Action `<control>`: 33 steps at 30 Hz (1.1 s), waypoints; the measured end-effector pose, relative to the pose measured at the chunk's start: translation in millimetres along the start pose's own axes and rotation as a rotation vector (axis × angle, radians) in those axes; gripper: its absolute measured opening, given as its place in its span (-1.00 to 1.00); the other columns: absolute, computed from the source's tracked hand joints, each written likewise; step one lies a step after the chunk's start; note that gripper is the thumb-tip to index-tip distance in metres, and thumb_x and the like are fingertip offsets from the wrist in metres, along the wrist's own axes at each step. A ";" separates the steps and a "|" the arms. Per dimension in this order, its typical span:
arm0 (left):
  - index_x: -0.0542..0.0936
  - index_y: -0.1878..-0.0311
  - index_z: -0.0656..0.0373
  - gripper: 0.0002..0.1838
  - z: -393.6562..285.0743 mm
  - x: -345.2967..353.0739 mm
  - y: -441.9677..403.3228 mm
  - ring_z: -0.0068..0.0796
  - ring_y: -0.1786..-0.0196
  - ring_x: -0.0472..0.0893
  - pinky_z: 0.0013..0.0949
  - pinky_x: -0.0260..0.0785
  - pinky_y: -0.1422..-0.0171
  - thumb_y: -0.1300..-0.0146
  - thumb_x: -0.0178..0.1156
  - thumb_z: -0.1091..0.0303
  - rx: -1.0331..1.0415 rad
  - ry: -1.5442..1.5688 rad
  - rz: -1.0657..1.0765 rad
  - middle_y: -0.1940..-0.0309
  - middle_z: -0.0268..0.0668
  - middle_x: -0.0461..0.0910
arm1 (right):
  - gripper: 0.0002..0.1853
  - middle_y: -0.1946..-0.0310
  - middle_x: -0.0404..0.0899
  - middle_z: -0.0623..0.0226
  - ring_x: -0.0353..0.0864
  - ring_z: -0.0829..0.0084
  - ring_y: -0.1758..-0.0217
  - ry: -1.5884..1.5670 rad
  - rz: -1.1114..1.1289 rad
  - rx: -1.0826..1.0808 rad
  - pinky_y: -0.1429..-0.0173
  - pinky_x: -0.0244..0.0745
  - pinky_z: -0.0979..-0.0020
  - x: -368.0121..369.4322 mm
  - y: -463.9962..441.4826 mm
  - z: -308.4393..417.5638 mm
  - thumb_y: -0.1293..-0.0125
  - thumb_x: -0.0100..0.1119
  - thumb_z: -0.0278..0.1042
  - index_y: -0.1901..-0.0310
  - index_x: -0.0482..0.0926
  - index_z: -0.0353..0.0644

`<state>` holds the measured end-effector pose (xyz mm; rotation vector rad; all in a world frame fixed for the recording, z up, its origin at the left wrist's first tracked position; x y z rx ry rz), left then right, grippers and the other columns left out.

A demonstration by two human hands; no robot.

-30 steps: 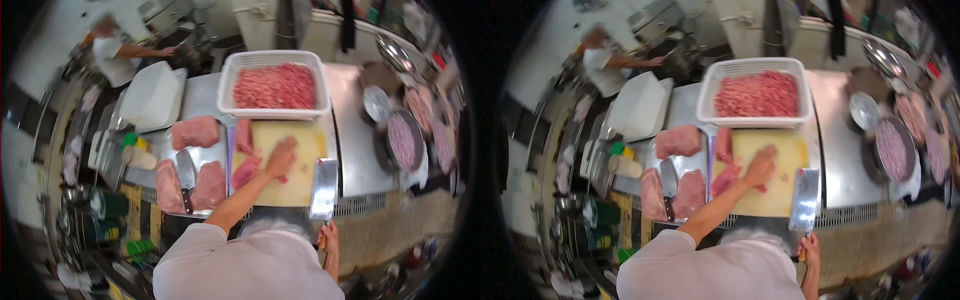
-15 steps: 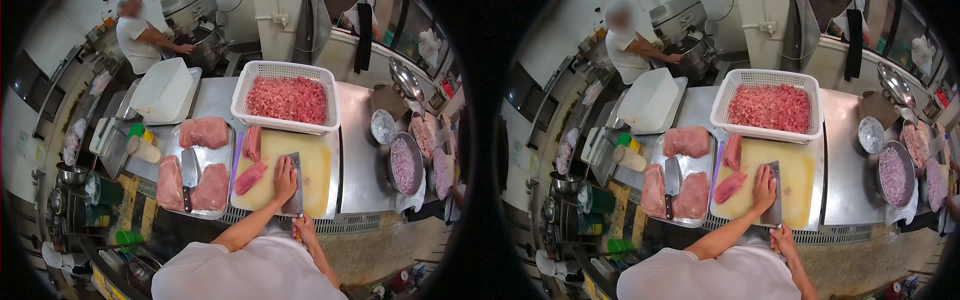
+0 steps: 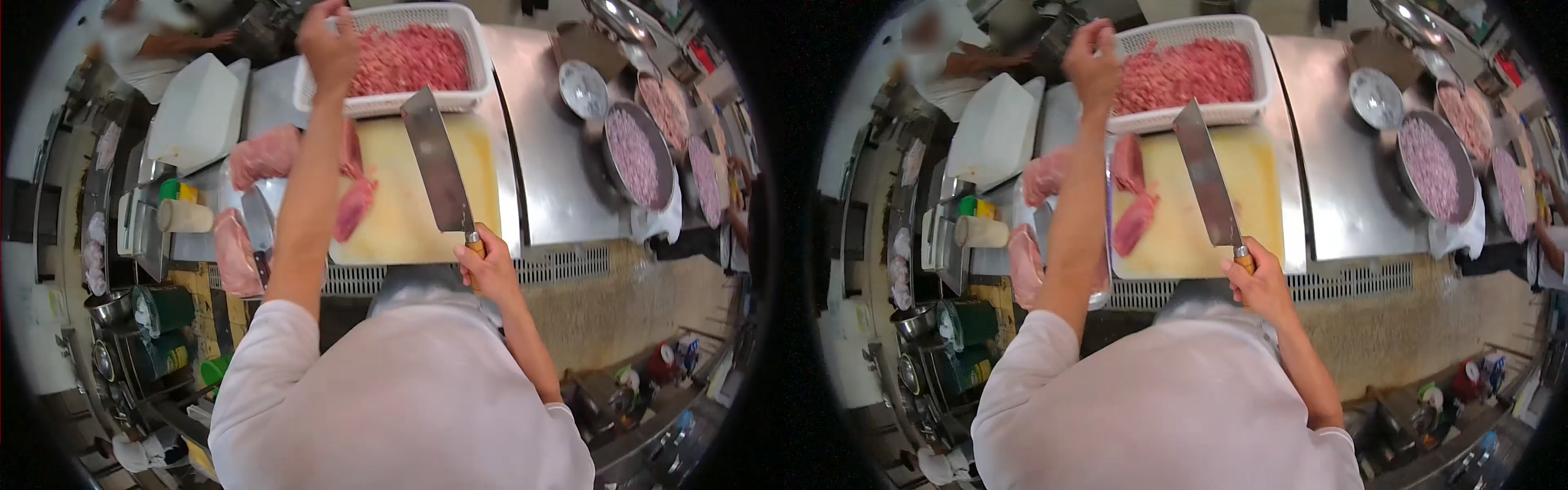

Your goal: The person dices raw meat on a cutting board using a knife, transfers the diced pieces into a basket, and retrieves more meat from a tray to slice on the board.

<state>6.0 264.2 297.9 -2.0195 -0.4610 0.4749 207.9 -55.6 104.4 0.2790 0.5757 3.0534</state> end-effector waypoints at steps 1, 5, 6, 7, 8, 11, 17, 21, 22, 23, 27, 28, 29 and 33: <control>0.73 0.05 0.29 -0.74 -1.5 -11.8 11.8 0.02 0.10 0.76 -0.13 0.56 -0.05 -0.47 0.29 0.25 -0.096 0.151 0.045 0.19 0.01 0.78 | -0.78 0.54 0.47 0.48 0.44 0.65 0.57 0.071 -0.029 0.082 0.51 0.39 0.48 -14.1 7.2 -17.9 -0.47 0.36 -0.33 0.00 0.58 -0.21; 0.72 0.01 0.25 -0.66 24.2 -58.2 140.7 0.11 0.05 0.77 -0.03 0.57 -0.04 -0.55 0.19 0.13 -0.420 -0.301 0.624 0.17 0.14 0.75 | -0.79 0.59 0.48 0.46 0.41 0.62 0.63 0.118 -0.151 0.191 0.54 0.34 0.45 -55.7 31.9 -75.2 -0.46 0.37 -0.35 0.01 0.60 -0.22; 0.71 -0.04 0.23 -0.66 60.2 -69.9 196.3 0.12 0.06 0.78 0.04 0.57 -0.04 -0.51 0.21 0.13 -0.484 -0.398 0.890 0.20 0.14 0.74 | -0.79 0.59 0.48 0.46 0.41 0.62 0.64 0.116 -0.146 0.205 0.55 0.34 0.45 -62.3 38.9 -80.5 -0.46 0.37 -0.35 0.00 0.60 -0.21; 0.66 -0.17 0.26 -0.58 62.3 -88.2 234.8 0.15 -0.05 0.74 0.05 0.55 -0.16 -0.40 0.33 0.15 -0.489 -0.428 1.028 0.07 0.15 0.74 | -0.79 0.58 0.48 0.46 0.41 0.62 0.64 0.118 -0.141 0.216 0.55 0.33 0.44 -69.1 44.5 -84.2 -0.46 0.37 -0.35 0.00 0.60 -0.21; 0.62 -0.24 0.26 -0.50 63.8 -105.7 268.7 0.16 -0.11 0.70 0.05 0.52 -0.23 -0.33 0.39 0.18 -0.497 -0.419 1.023 -0.01 0.14 0.71 | -0.80 0.58 0.48 0.46 0.41 0.61 0.64 0.120 -0.134 0.227 0.55 0.33 0.44 -73.9 47.1 -87.0 -0.46 0.37 -0.35 0.00 0.60 -0.21; 0.54 -0.35 0.27 -0.32 22.1 -119.5 294.3 0.18 -0.21 0.61 0.07 0.45 -0.35 -0.20 0.49 0.20 -0.368 -0.581 1.043 -0.16 0.10 0.63 | -0.79 0.57 0.49 0.47 0.43 0.61 0.63 0.100 -0.104 0.220 0.54 0.33 0.44 -75.1 44.1 -88.3 -0.47 0.36 -0.35 -0.01 0.60 -0.23; 0.51 -0.37 0.28 -0.24 28.1 -114.7 304.6 0.17 -0.19 0.61 0.09 0.45 -0.34 -0.14 0.54 0.15 -0.424 -0.696 0.957 -0.12 0.07 0.60 | -0.74 0.54 0.55 0.34 0.46 0.54 0.62 0.160 -0.022 0.173 0.50 0.37 0.37 -74.7 20.7 -79.5 -0.48 0.35 -0.28 -0.01 0.58 -0.28; 0.53 -0.31 0.30 -0.33 15.3 -96.8 311.8 0.18 -0.19 0.61 0.08 0.46 -0.32 -0.21 0.51 0.18 -0.636 -0.685 0.883 -0.10 0.10 0.60 | -0.65 0.53 0.56 0.20 0.52 0.37 0.54 0.283 0.029 0.085 0.37 0.44 0.27 -79.4 12.1 -68.7 -0.50 0.34 -0.21 -0.10 0.59 -0.33; 0.54 -0.29 0.31 -0.37 11.4 -90.4 314.9 0.17 -0.17 0.62 0.06 0.47 -0.31 -0.24 0.49 0.19 -0.619 -0.669 0.841 -0.10 0.10 0.62 | -0.62 0.52 0.56 0.17 0.54 0.32 0.52 0.306 0.039 0.032 0.34 0.45 0.24 -80.2 8.9 -65.1 -0.50 0.33 -0.20 -0.13 0.60 -0.34; 0.56 -0.27 0.32 -0.42 8.9 -85.1 319.1 0.15 -0.16 0.64 0.03 0.48 -0.30 -0.27 0.47 0.21 -0.603 -0.653 0.796 -0.10 0.11 0.63 | -0.61 0.51 0.56 0.16 0.56 0.29 0.49 0.306 0.050 0.053 0.30 0.46 0.23 -80.9 7.2 -66.4 -0.51 0.32 -0.19 -0.15 0.59 -0.33; 0.54 -0.23 0.34 -0.49 9.9 -59.7 345.4 -0.01 -0.03 0.70 -0.08 0.52 -0.22 -0.29 0.45 0.36 -0.774 -0.421 0.649 0.09 0.01 0.69 | -0.60 0.50 0.57 0.13 0.58 0.22 0.43 0.322 0.067 0.075 0.22 0.49 0.20 -70.3 4.8 -55.3 -0.53 0.29 -0.17 -0.19 0.60 -0.31; 0.53 -0.23 0.34 -0.49 1.5 -47.9 348.5 -0.04 0.00 0.71 -0.09 0.52 -0.20 -0.28 0.46 0.38 -0.891 -0.319 0.606 0.13 -0.01 0.70 | -0.61 0.50 0.57 0.13 0.58 0.22 0.43 0.336 0.062 0.067 0.22 0.49 0.20 -67.8 4.4 -49.8 -0.54 0.28 -0.17 -0.19 0.61 -0.30; 0.51 -0.25 0.34 -0.45 -13.6 -40.8 347.4 -0.13 0.06 0.73 -0.15 0.52 -0.18 -0.25 0.48 0.40 -1.029 -0.271 0.572 0.21 -0.07 0.70 | -0.61 0.49 0.58 0.13 0.58 0.22 0.44 0.403 0.046 0.041 0.22 0.49 0.20 -65.2 4.0 -42.9 -0.55 0.26 -0.16 -0.19 0.61 -0.30; 0.51 -0.25 0.30 -0.50 -35.6 -32.9 335.3 0.00 -0.05 0.65 -0.06 0.48 -0.21 -0.27 0.39 0.47 -0.716 -0.385 0.677 0.08 -0.04 0.64 | -0.60 0.50 0.60 0.11 0.61 0.14 0.45 0.411 0.007 0.013 0.25 0.49 0.17 -57.2 2.4 -43.7 -0.58 0.21 -0.12 -0.20 0.60 -0.29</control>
Point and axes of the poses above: each hand's wrist, its own y-axis away from the middle knuckle, its own x-axis out of the palm, z = x × y, the point moved 8 cm from there along -y, towards the middle knuckle
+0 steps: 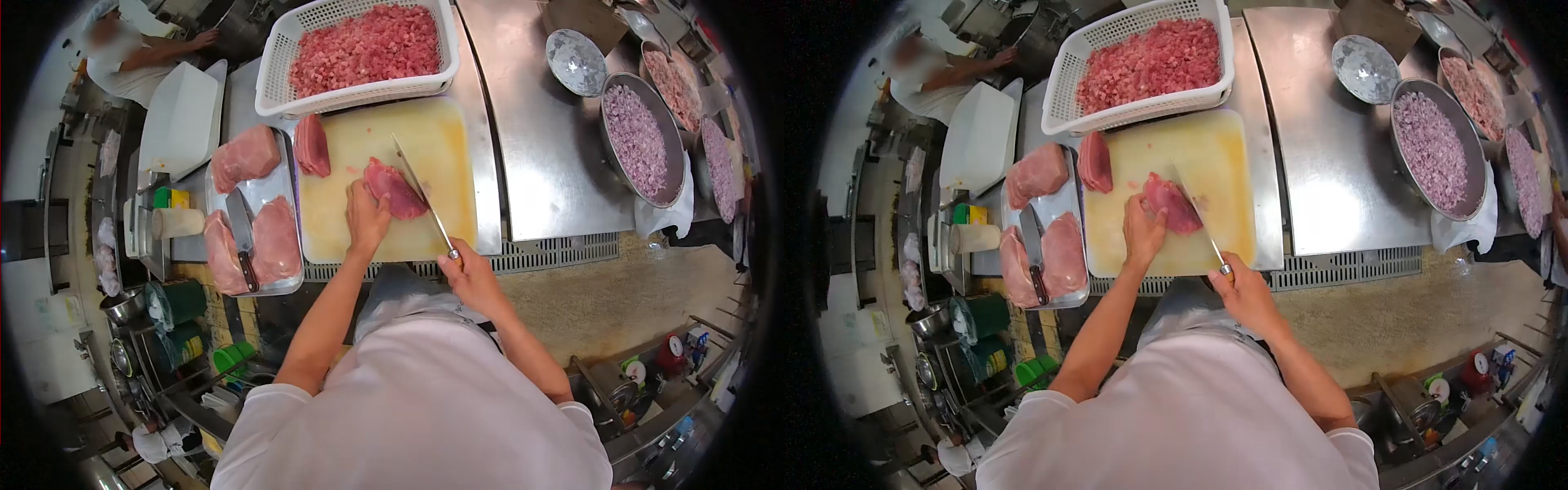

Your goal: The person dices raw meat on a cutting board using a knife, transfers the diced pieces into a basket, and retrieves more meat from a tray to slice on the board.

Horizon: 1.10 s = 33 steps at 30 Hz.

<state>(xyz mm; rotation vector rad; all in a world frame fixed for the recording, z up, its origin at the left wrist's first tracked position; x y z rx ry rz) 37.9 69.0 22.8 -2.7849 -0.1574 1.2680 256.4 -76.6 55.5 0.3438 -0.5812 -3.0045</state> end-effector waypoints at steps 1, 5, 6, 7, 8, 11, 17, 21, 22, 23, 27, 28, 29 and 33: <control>0.52 -0.24 0.29 -0.54 -14.5 -9.6 -4.1 0.04 -0.07 0.62 -0.03 0.47 -0.21 -0.28 0.36 0.48 0.148 -0.086 -0.074 0.05 -0.04 0.61 | -0.59 0.51 0.61 0.10 0.62 0.11 0.46 -0.064 -0.013 0.007 0.26 0.49 0.15 0.3 -1.9 -2.6 -0.58 0.20 -0.10 -0.20 0.59 -0.29; 0.58 -0.17 0.26 -0.66 -23.3 10.4 -21.2 0.11 -0.12 0.50 0.04 0.41 -0.18 -0.33 0.21 0.52 0.404 -0.251 -0.068 -0.03 -0.01 0.49 | -0.56 0.51 0.64 0.04 0.66 -0.03 0.43 0.232 0.033 0.057 0.26 0.51 0.09 -21.3 5.6 27.4 -0.60 0.18 -0.06 -0.22 0.56 -0.31; 0.58 -0.16 0.25 -0.64 -18.3 13.2 -26.2 0.09 -0.10 0.50 0.03 0.40 -0.17 -0.28 0.22 0.52 0.396 -0.275 -0.051 -0.03 -0.03 0.48 | -0.55 0.51 0.64 0.02 0.67 -0.07 0.42 0.267 0.045 0.045 0.26 0.50 0.07 -20.0 12.2 43.3 -0.60 0.17 -0.06 -0.21 0.56 -0.32; 0.58 -0.15 0.24 -0.61 -12.8 20.0 -31.5 0.06 -0.09 0.49 0.02 0.40 -0.16 -0.23 0.23 0.52 0.381 -0.279 -0.026 -0.04 -0.04 0.48 | -0.55 0.51 0.65 -0.01 0.68 -0.10 0.41 0.320 0.054 0.046 0.27 0.50 0.05 -17.7 14.3 52.7 -0.60 0.16 -0.06 -0.20 0.56 -0.33; 0.59 -0.14 0.24 -0.59 -10.5 22.2 -34.3 0.04 -0.08 0.49 0.01 0.39 -0.15 -0.18 0.24 0.52 0.376 -0.302 -0.009 -0.04 -0.06 0.47 | -0.56 0.50 0.65 -0.03 0.68 -0.12 0.40 0.370 0.064 0.044 0.26 0.50 0.03 -14.6 12.6 53.4 -0.60 0.15 -0.07 -0.18 0.56 -0.35; 0.59 -0.15 0.26 -0.62 -10.9 21.8 -35.9 0.04 -0.08 0.48 0.03 0.35 -0.15 -0.24 0.19 0.52 0.370 -0.255 -0.026 0.02 0.00 0.46 | -0.59 0.50 0.65 -0.10 0.69 -0.18 0.37 0.460 0.079 0.007 0.23 0.50 -0.04 -7.2 -0.7 50.9 -0.61 0.14 -0.11 -0.12 0.56 -0.38; 0.57 -0.20 0.25 -0.51 -10.9 21.6 -34.9 0.06 -0.13 0.46 0.06 0.34 -0.18 -0.14 0.22 0.49 0.390 -0.255 0.035 -0.06 -0.03 0.46 | -0.61 0.53 0.62 -0.15 0.67 -0.26 0.34 0.417 0.053 -0.120 0.19 0.52 -0.10 22.0 -77.7 41.5 -0.60 0.15 -0.14 -0.08 0.56 -0.40; 0.57 -0.16 0.20 -0.53 -6.8 20.2 -34.8 0.08 -0.13 0.44 0.08 0.32 -0.19 -0.11 0.27 0.49 0.405 -0.158 -0.019 -0.07 -0.03 0.47 | -0.61 0.51 0.63 -0.14 0.67 -0.28 0.33 0.434 0.051 0.011 0.17 0.52 -0.10 20.3 -72.1 65.5 -0.60 0.14 -0.14 -0.09 0.56 -0.39; 0.56 -0.16 0.21 -0.53 -6.6 20.5 -36.8 0.08 -0.13 0.44 0.07 0.32 -0.20 -0.11 0.27 0.49 0.405 -0.158 -0.014 -0.08 -0.03 0.48 | -0.61 0.51 0.63 -0.13 0.67 -0.28 0.33 0.449 0.056 0.032 0.17 0.52 -0.10 14.6 -60.5 74.4 -0.60 0.14 -0.14 -0.10 0.55 -0.39; 0.56 -0.16 0.22 -0.53 -4.8 20.4 -36.4 0.08 -0.13 0.45 0.07 0.32 -0.20 -0.11 0.27 0.49 0.397 -0.164 -0.008 -0.08 -0.03 0.48 | -0.61 0.51 0.63 -0.12 0.67 -0.28 0.33 0.461 0.071 0.054 0.16 0.51 -0.11 12.4 -49.8 78.3 -0.60 0.14 -0.14 -0.11 0.55 -0.39; 0.54 -0.19 0.30 -0.50 -4.8 21.4 -41.5 0.10 -0.14 0.45 0.07 0.32 -0.22 -0.12 0.26 0.50 0.375 -0.139 0.011 -0.08 0.00 0.47 | -0.62 0.52 0.63 -0.11 0.66 -0.29 0.33 0.441 0.107 0.086 0.16 0.50 -0.14 15.4 -37.4 70.6 -0.59 0.15 -0.14 -0.11 0.53 -0.37; 0.52 -0.24 0.34 -0.47 -6.9 19.4 -41.4 0.11 -0.15 0.45 0.08 0.31 -0.24 -0.14 0.24 0.51 0.384 -0.134 0.022 -0.08 0.02 0.47 | -0.62 0.51 0.63 -0.11 0.66 -0.29 0.33 0.437 0.079 0.032 0.16 0.50 -0.15 24.9 -50.3 56.4 -0.59 0.15 -0.14 -0.12 0.53 -0.36; 0.50 -0.28 0.38 -0.45 -7.1 18.7 -36.7 0.13 -0.16 0.45 0.10 0.31 -0.26 -0.16 0.22 0.52 0.388 -0.128 0.035 -0.09 0.04 0.47 | -0.61 0.51 0.63 -0.12 0.66 -0.30 0.33 0.433 0.055 -0.018 0.16 0.50 -0.15 33.4 -59.2 46.4 -0.59 0.15 -0.14 -0.13 0.53 -0.36; 0.51 -0.22 0.36 -0.50 -1.2 18.0 -33.8 0.14 -0.16 0.45 0.10 0.30 -0.26 -0.17 0.23 0.50 0.401 -0.125 0.030 -0.10 0.05 0.47 | -0.59 0.51 0.63 -0.13 0.66 -0.31 0.32 0.521 0.005 -0.114 0.15 0.50 -0.17 47.2 -90.2 52.2 -0.59 0.15 -0.14 -0.17 0.52 -0.37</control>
Point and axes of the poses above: each hand's wrist, its own y-axis away from the middle knuckle, its own x-axis out of the palm, z = x × y, the point moved 8 cm from there along -y, towards the middle knuckle
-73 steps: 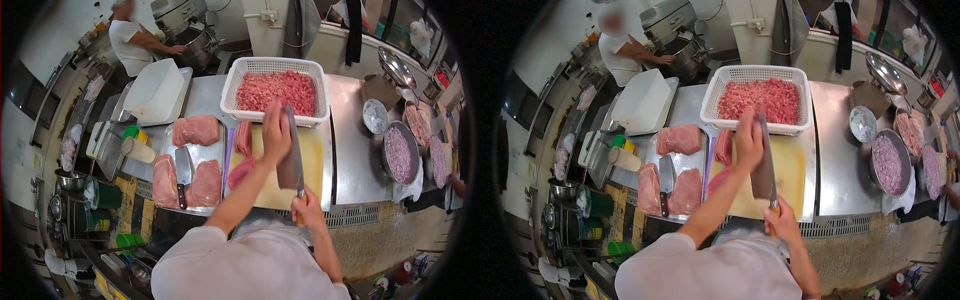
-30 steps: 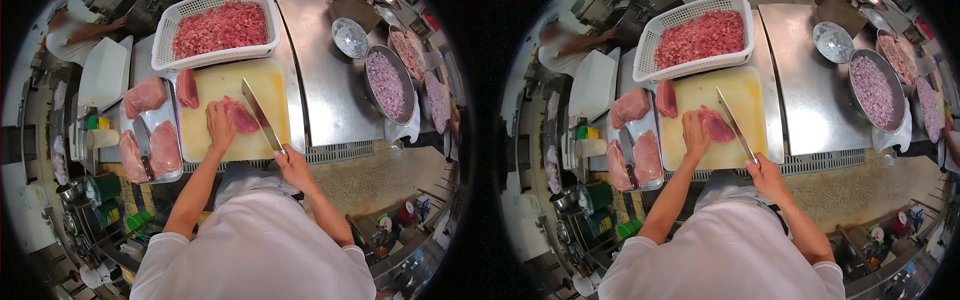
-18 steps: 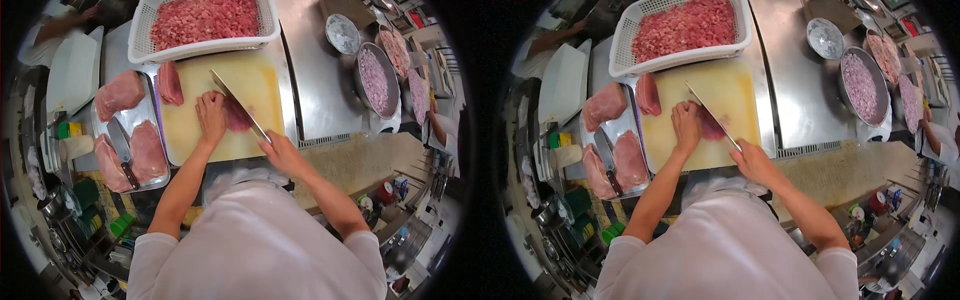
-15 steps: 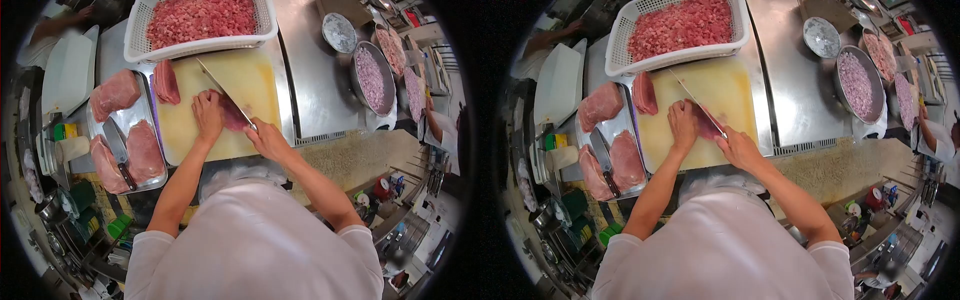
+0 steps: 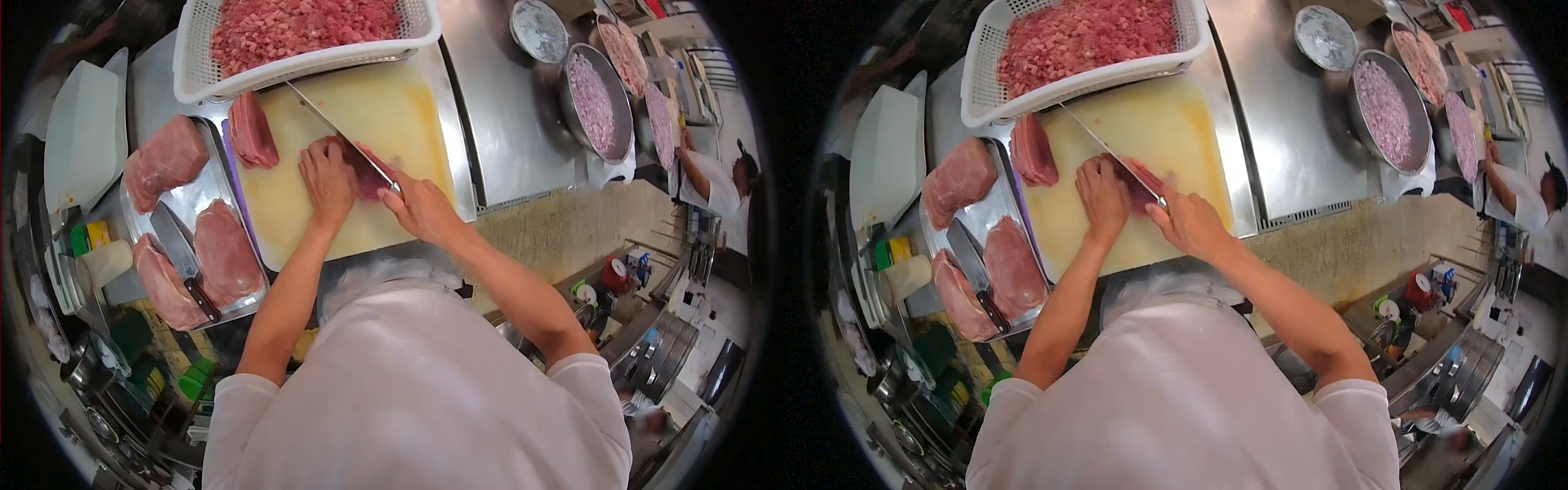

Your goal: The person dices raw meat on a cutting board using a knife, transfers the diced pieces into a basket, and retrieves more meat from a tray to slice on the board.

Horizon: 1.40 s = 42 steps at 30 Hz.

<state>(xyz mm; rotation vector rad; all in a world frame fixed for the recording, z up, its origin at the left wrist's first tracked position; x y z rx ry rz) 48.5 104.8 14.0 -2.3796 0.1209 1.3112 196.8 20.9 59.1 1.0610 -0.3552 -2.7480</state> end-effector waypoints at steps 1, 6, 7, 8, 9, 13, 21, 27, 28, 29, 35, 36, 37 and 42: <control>0.51 -0.21 0.36 -0.51 1.5 0.8 0.3 0.14 -0.16 0.45 0.11 0.30 -0.26 -0.17 0.24 0.49 0.003 0.005 -0.021 -0.10 0.05 0.47 | -0.59 0.51 0.63 -0.13 0.66 -0.32 0.32 -0.015 0.029 0.025 0.15 0.49 -0.18 -9.1 2.1 7.2 -0.59 0.15 -0.14 -0.17 0.52 -0.37; 0.50 -0.15 0.35 -0.55 5.0 5.0 -2.1 0.17 -0.16 0.44 0.13 0.30 -0.28 -0.17 0.27 0.50 -0.023 0.035 -0.021 -0.11 0.06 0.47 | -0.62 0.49 0.64 -0.16 0.65 -0.32 0.32 -0.084 0.147 0.194 0.15 0.49 -0.19 -28.7 48.5 17.9 -0.59 0.14 -0.15 -0.11 0.52 -0.37; 0.51 -0.15 0.35 -0.56 2.0 2.6 -1.9 0.18 -0.16 0.45 0.13 0.30 -0.28 -0.17 0.27 0.52 -0.022 0.035 -0.024 -0.10 0.06 0.47 | -0.62 0.49 0.64 -0.16 0.65 -0.31 0.32 -0.103 0.127 0.178 0.16 0.49 -0.18 -19.3 47.2 7.6 -0.58 0.14 -0.16 -0.11 0.52 -0.38; 0.51 -0.14 0.34 -0.57 0.1 0.3 -2.4 0.18 -0.15 0.45 0.12 0.30 -0.28 -0.18 0.28 0.53 -0.016 0.035 -0.022 -0.10 0.06 0.47 | -0.63 0.48 0.64 -0.16 0.65 -0.31 0.32 -0.125 0.105 0.167 0.16 0.49 -0.18 -11.1 45.7 -0.1 -0.58 0.14 -0.16 -0.10 0.52 -0.38; 0.52 -0.14 0.34 -0.58 -0.2 -0.9 -1.5 0.18 -0.15 0.45 0.12 0.30 -0.28 -0.18 0.28 0.54 -0.014 0.047 -0.022 -0.10 0.07 0.47 | -0.63 0.48 0.64 -0.15 0.66 -0.30 0.32 -0.097 0.084 0.132 0.17 0.50 -0.17 -4.4 39.6 0.3 -0.58 0.14 -0.17 -0.10 0.52 -0.38; 0.54 -0.15 0.32 -0.59 3.1 -7.9 5.6 0.17 -0.15 0.46 0.14 0.28 -0.30 -0.22 0.27 0.57 0.057 0.114 -0.051 -0.12 0.08 0.48 | -0.66 0.49 0.65 -0.13 0.67 -0.27 0.32 -0.023 0.025 0.070 0.19 0.51 -0.14 0.4 17.6 4.6 -0.57 0.16 -0.19 -0.07 0.52 -0.37; 0.53 -0.21 0.30 -0.60 9.9 -2.8 14.8 0.12 -0.18 0.46 0.08 0.27 -0.24 -0.30 0.22 0.49 -0.027 0.005 0.065 -0.13 0.09 0.48 | -0.63 0.46 0.67 -0.16 0.68 -0.29 0.30 -0.048 0.155 0.169 0.18 0.54 -0.13 -25.2 63.2 24.2 -0.57 0.16 -0.15 -0.03 0.51 -0.39; 0.52 -0.19 0.30 -0.61 7.2 -3.1 8.8 0.12 -0.13 0.45 0.06 0.26 -0.21 -0.29 0.18 0.51 0.023 0.012 0.047 -0.04 0.05 0.46 | -0.59 0.44 0.67 -0.23 0.68 -0.32 0.28 -0.054 0.075 0.070 0.16 0.54 -0.15 12.4 11.0 -3.9 -0.54 0.17 -0.16 -0.12 0.51 -0.43; 0.53 -0.17 0.28 -0.60 5.6 -8.3 11.0 0.10 -0.11 0.45 0.04 0.27 -0.19 -0.24 0.20 0.54 0.053 0.025 0.015 -0.01 0.02 0.46 | -0.58 0.44 0.67 -0.24 0.68 -0.32 0.28 -0.062 0.061 0.066 0.15 0.54 -0.15 9.7 10.1 -2.0 -0.54 0.17 -0.16 -0.12 0.52 -0.43; 0.55 -0.15 0.27 -0.59 3.1 -13.0 13.5 0.07 -0.09 0.45 0.02 0.27 -0.18 -0.19 0.21 0.57 0.086 0.042 -0.015 0.01 -0.01 0.46 | -0.58 0.44 0.67 -0.24 0.69 -0.32 0.27 -0.071 0.044 0.065 0.15 0.54 -0.15 6.3 13.1 -0.1 -0.53 0.18 -0.17 -0.13 0.52 -0.43; 0.54 -0.06 0.28 -0.63 13.4 -10.0 21.4 0.09 -0.08 0.44 0.08 0.26 -0.21 -0.13 0.18 0.64 0.044 0.143 0.056 0.05 0.00 0.46 | -0.59 0.48 0.66 -0.21 0.68 -0.31 0.29 -0.042 0.116 0.152 0.15 0.54 -0.16 -26.3 58.2 26.0 -0.53 0.19 -0.16 -0.10 0.51 -0.42; 0.54 -0.05 0.28 -0.64 12.2 -9.6 22.2 0.10 -0.07 0.44 0.09 0.26 -0.20 -0.13 0.17 0.64 0.053 0.164 0.048 0.05 0.00 0.47 | -0.59 0.47 0.65 -0.20 0.68 -0.28 0.30 -0.059 0.152 0.179 0.16 0.53 -0.12 -23.2 59.2 22.8 -0.55 0.17 -0.14 -0.10 0.53 -0.42; 0.54 -0.03 0.28 -0.65 11.3 -10.0 23.6 0.10 -0.07 0.44 0.10 0.26 -0.20 -0.13 0.16 0.64 0.063 0.182 0.040 0.05 0.00 0.47 | -0.58 0.47 0.65 -0.19 0.68 -0.26 0.31 -0.078 0.188 0.206 0.17 0.52 -0.08 -18.0 58.7 18.7 -0.57 0.16 -0.13 -0.11 0.55 -0.41; 0.55 0.03 0.29 -0.73 13.6 -13.0 15.7 0.13 -0.02 0.45 0.11 0.27 -0.18 -0.17 0.15 0.64 0.088 0.245 0.011 0.10 0.03 0.49 | -0.59 0.44 0.68 -0.20 0.70 -0.29 0.29 -0.002 0.063 0.012 0.12 0.54 -0.16 20.3 10.3 2.8 -0.54 0.19 -0.13 -0.06 0.52 -0.41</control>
Point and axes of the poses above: each hand's wrist, its own y-axis away from the middle knuckle, its own x-axis out of the palm, z = x × y, the point moved 8 cm from there along -y, towards the middle knuckle
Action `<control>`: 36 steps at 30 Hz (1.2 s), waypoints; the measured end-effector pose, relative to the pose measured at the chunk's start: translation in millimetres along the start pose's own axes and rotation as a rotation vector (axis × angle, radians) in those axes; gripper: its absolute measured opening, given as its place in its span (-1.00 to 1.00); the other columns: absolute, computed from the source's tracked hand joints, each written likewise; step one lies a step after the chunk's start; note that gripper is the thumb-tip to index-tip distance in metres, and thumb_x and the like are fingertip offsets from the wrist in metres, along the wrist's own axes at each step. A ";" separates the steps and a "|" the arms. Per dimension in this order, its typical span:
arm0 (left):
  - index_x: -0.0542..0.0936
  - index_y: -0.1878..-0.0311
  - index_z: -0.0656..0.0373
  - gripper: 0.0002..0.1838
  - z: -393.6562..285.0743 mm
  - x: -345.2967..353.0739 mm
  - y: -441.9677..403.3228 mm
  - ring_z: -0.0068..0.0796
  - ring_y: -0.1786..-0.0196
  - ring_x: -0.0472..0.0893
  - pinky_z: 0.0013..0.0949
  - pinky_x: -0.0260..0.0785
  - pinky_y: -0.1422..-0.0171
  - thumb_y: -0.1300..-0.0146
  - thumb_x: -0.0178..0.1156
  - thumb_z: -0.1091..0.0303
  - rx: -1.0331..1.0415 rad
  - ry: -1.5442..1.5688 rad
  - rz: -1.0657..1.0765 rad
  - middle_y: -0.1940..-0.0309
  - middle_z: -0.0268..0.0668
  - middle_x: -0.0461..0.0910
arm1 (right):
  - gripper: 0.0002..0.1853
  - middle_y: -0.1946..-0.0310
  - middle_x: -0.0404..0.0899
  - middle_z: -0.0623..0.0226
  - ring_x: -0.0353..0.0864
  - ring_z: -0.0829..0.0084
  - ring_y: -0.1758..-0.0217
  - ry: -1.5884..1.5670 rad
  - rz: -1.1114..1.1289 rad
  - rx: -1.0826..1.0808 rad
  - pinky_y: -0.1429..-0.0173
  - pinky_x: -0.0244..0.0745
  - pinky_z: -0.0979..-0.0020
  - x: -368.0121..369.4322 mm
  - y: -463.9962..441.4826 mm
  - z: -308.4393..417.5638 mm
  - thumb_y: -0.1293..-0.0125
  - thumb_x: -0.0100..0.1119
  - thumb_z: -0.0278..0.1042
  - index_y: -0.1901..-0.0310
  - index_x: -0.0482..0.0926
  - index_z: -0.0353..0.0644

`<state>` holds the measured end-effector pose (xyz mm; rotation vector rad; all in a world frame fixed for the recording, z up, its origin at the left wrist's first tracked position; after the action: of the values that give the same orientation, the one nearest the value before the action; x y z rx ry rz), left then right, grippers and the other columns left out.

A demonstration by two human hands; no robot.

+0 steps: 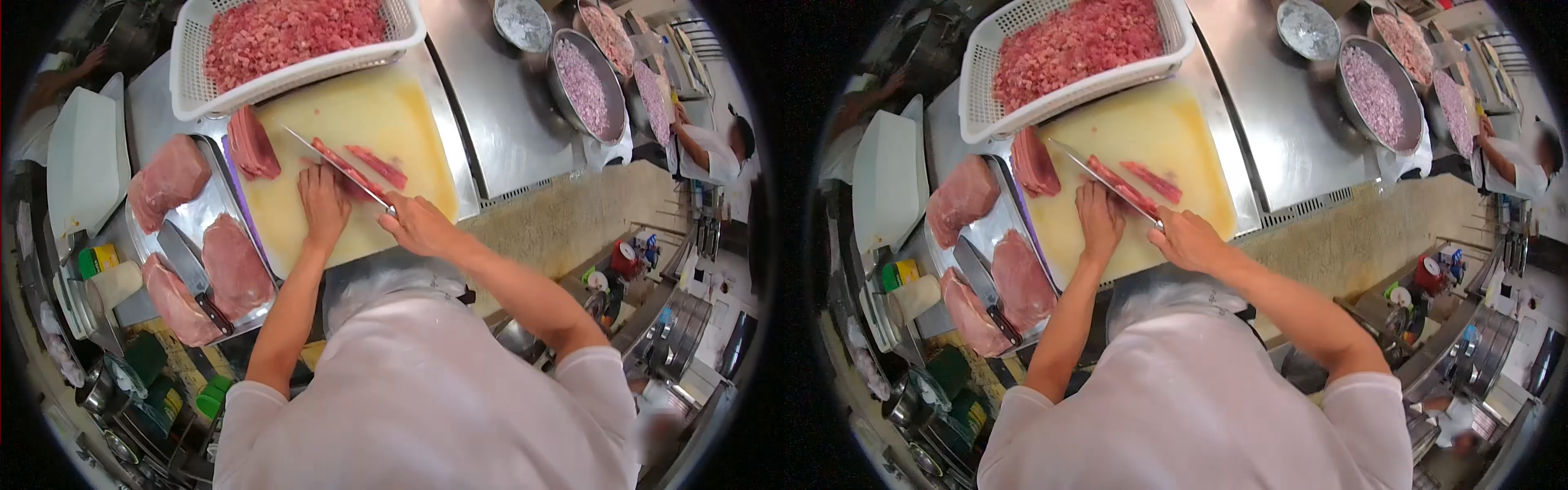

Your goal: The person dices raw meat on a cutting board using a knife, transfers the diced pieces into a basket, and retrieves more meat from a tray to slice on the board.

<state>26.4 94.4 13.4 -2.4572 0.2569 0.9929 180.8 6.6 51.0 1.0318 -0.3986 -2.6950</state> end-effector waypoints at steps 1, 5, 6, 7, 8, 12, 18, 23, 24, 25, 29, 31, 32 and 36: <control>0.55 0.03 0.31 -0.76 2.0 -0.9 -1.7 0.15 0.00 0.45 0.10 0.28 -0.16 -0.22 0.14 0.64 0.011 0.015 0.000 0.11 0.05 0.50 | -0.59 0.43 0.68 -0.21 0.70 -0.30 0.28 0.030 -0.032 -0.027 0.10 0.55 -0.16 0.3 -5.2 -0.6 -0.54 0.19 -0.13 -0.06 0.52 -0.41; 0.56 0.07 0.28 -0.75 1.6 -5.8 8.8 0.15 -0.02 0.45 0.07 0.28 -0.17 -0.16 0.12 0.65 0.013 0.078 -0.060 0.12 0.02 0.50 | -0.57 0.39 0.69 -0.23 0.71 -0.29 0.23 -0.029 0.054 0.116 0.05 0.56 -0.17 -25.7 21.3 25.1 -0.54 0.19 -0.11 -0.10 0.52 -0.40; 0.56 0.07 0.28 -0.75 0.4 -6.5 13.8 0.15 -0.02 0.45 0.08 0.28 -0.17 -0.17 0.12 0.64 0.012 0.075 -0.048 0.12 0.01 0.51 | -0.55 0.38 0.69 -0.22 0.71 -0.28 0.21 -0.044 0.093 0.152 0.04 0.55 -0.15 -27.0 33.4 28.4 -0.55 0.17 -0.10 -0.13 0.53 -0.41; 0.56 0.08 0.28 -0.76 -0.6 -6.8 13.4 0.15 -0.02 0.45 0.08 0.28 -0.17 -0.18 0.12 0.64 0.017 0.073 -0.041 0.12 0.00 0.52 | -0.53 0.38 0.69 -0.21 0.71 -0.27 0.18 -0.057 0.127 0.186 0.03 0.54 -0.14 -30.1 43.7 29.9 -0.57 0.16 -0.08 -0.17 0.54 -0.41; 0.56 0.08 0.28 -0.77 -0.9 -6.3 8.1 0.15 -0.02 0.45 0.08 0.29 -0.17 -0.18 0.12 0.64 0.026 0.072 -0.041 0.12 -0.01 0.52 | -0.51 0.37 0.69 -0.20 0.71 -0.25 0.16 -0.063 0.156 0.215 0.02 0.53 -0.13 -33.1 44.8 29.1 -0.58 0.15 -0.07 -0.21 0.54 -0.42; 0.57 0.11 0.28 -0.82 5.8 -1.7 14.2 0.14 0.01 0.47 0.07 0.31 -0.16 -0.21 0.13 0.63 0.015 0.097 0.027 0.15 -0.01 0.55 | -0.51 0.36 0.69 -0.21 0.71 -0.25 0.15 -0.018 -0.038 -0.014 0.01 0.53 -0.14 7.5 13.0 7.8 -0.58 0.14 -0.07 -0.19 0.55 -0.43; 0.57 0.16 0.29 -0.85 -2.1 -12.1 7.3 0.10 0.05 0.48 0.04 0.33 -0.10 -0.21 0.14 0.66 0.042 0.146 -0.031 0.18 -0.02 0.56 | -0.55 0.39 0.67 -0.23 0.69 -0.28 0.23 -0.007 0.042 0.060 0.07 0.53 -0.11 -15.7 -6.2 28.2 -0.57 0.14 -0.13 -0.18 0.56 -0.43; 0.56 0.19 0.29 -0.85 -0.1 -12.9 7.8 0.08 0.07 0.49 0.02 0.33 -0.07 -0.19 0.15 0.69 0.033 0.135 -0.026 0.20 -0.04 0.56 | -0.53 0.41 0.66 -0.21 0.70 -0.27 0.24 -0.079 0.139 0.179 0.11 0.53 -0.11 -15.0 33.9 25.7 -0.56 0.16 -0.13 -0.20 0.53 -0.43; 0.56 0.19 0.29 -0.85 2.1 -10.9 5.3 0.08 0.08 0.49 0.02 0.33 -0.06 -0.19 0.15 0.69 0.024 0.140 -0.008 0.22 -0.05 0.56 | -0.52 0.38 0.67 -0.22 0.70 -0.25 0.22 -0.064 0.085 0.108 0.10 0.53 -0.10 -6.7 23.0 18.5 -0.56 0.16 -0.12 -0.21 0.52 -0.44; 0.56 0.19 0.29 -0.85 3.7 -9.5 3.8 0.08 0.08 0.49 0.02 0.33 -0.06 -0.18 0.15 0.69 0.019 0.144 0.014 0.23 -0.05 0.55 | -0.51 0.36 0.67 -0.23 0.71 -0.24 0.21 -0.053 0.027 0.038 0.09 0.54 -0.09 11.0 8.0 4.3 -0.57 0.15 -0.12 -0.22 0.51 -0.45; 0.56 0.20 0.28 -0.87 3.0 -9.5 3.3 0.08 0.09 0.49 0.03 0.33 -0.06 -0.21 0.16 0.67 0.051 0.128 0.018 0.28 -0.06 0.54 | -0.52 0.24 0.69 -0.27 0.73 -0.16 0.14 -0.008 -0.045 -0.005 0.02 0.56 -0.04 19.0 -17.4 3.0 -0.57 0.17 -0.10 -0.21 0.53 -0.42; 0.56 0.19 0.28 -0.90 1.7 -8.5 2.3 0.09 0.09 0.49 0.04 0.33 -0.07 -0.25 0.17 0.65 0.045 0.122 0.017 0.26 -0.05 0.56 | -0.55 0.22 0.70 -0.24 0.74 -0.11 0.13 -0.117 -0.091 -0.012 0.01 0.57 -0.01 2.5 -21.8 -7.2 -0.56 0.18 -0.09 -0.16 0.56 -0.38; 0.56 0.19 0.28 -0.91 1.5 -8.5 4.6 0.09 0.09 0.49 0.04 0.33 -0.08 -0.27 0.17 0.65 0.035 0.116 0.016 0.25 -0.05 0.56 | -0.56 0.21 0.70 -0.22 0.74 -0.09 0.12 -0.174 -0.106 -0.018 0.00 0.57 0.01 -3.1 -18.9 -12.1 -0.55 0.18 -0.08 -0.13 0.57 -0.37; 0.57 0.10 0.30 -0.88 11.3 -11.5 6.8 -0.06 0.12 0.54 -0.10 0.41 -0.04 -0.33 0.25 0.63 -0.085 0.204 -0.026 0.26 -0.09 0.57 | -0.64 0.30 0.69 -0.15 0.74 -0.09 0.20 -0.234 0.001 0.053 0.07 0.57 0.00 -20.9 10.5 2.6 -0.48 0.19 -0.13 -0.01 0.57 -0.34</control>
<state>9.0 94.0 11.9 -2.6352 0.2531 0.7567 195.4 3.5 69.2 0.7286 -0.5148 -2.8272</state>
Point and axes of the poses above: each hand's wrist, its own y-axis away from the middle knuckle, its own x-axis out of the palm, z = x × y, the point moved 8 cm from there along -y, towards the middle knuckle
